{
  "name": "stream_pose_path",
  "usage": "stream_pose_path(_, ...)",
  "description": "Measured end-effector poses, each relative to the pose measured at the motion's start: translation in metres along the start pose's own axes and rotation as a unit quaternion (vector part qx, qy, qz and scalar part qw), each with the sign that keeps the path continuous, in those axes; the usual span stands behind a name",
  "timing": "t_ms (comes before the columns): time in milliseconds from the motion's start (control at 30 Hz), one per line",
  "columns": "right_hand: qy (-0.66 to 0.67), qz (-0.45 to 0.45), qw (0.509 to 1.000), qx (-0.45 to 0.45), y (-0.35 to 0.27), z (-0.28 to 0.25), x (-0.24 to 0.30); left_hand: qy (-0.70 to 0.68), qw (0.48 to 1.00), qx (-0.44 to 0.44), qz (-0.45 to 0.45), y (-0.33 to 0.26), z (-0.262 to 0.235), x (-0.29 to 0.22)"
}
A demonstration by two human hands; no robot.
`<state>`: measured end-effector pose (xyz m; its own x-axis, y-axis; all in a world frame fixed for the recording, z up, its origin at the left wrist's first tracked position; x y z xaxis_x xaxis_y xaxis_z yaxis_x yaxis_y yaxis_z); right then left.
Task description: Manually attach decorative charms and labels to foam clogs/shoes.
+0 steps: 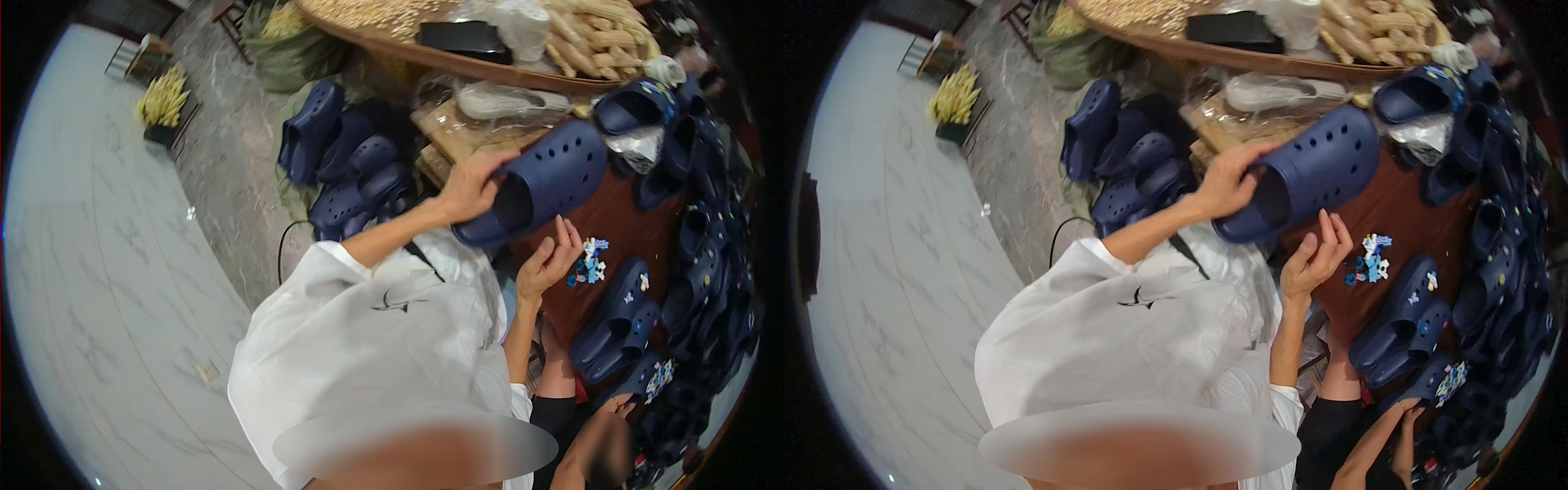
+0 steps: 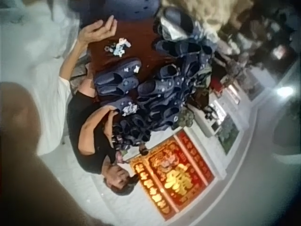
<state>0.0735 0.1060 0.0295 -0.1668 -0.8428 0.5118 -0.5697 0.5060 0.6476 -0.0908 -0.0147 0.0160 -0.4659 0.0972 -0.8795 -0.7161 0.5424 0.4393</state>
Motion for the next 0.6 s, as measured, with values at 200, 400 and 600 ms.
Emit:
stream_pose_path(200,-0.002,0.076,0.995,0.069,-0.029,0.007,-0.022,0.094,0.990,-0.104,0.001,-0.008,-0.136,0.021)
stream_pose_path(400,-0.014,0.089,0.992,0.092,-0.045,0.011,-0.034,0.255,0.958,-0.107,-0.071,-0.107,-0.252,0.075)
stream_pose_path(600,-0.034,0.091,0.989,0.112,-0.053,0.010,-0.047,0.288,0.921,-0.092,-0.246,-0.226,-0.266,0.144)
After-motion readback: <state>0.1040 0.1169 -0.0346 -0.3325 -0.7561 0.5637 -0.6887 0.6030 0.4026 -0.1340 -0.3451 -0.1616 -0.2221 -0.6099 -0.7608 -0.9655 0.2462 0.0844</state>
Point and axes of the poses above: each hand's wrist, its own y-axis towards the middle knuckle, its own z-axis out of the palm, x = y × z, the point moved 4 cm from there along y, towards the middle knuckle, and after that the axes turned 11 degrees about -y, right-handed, at the moved point
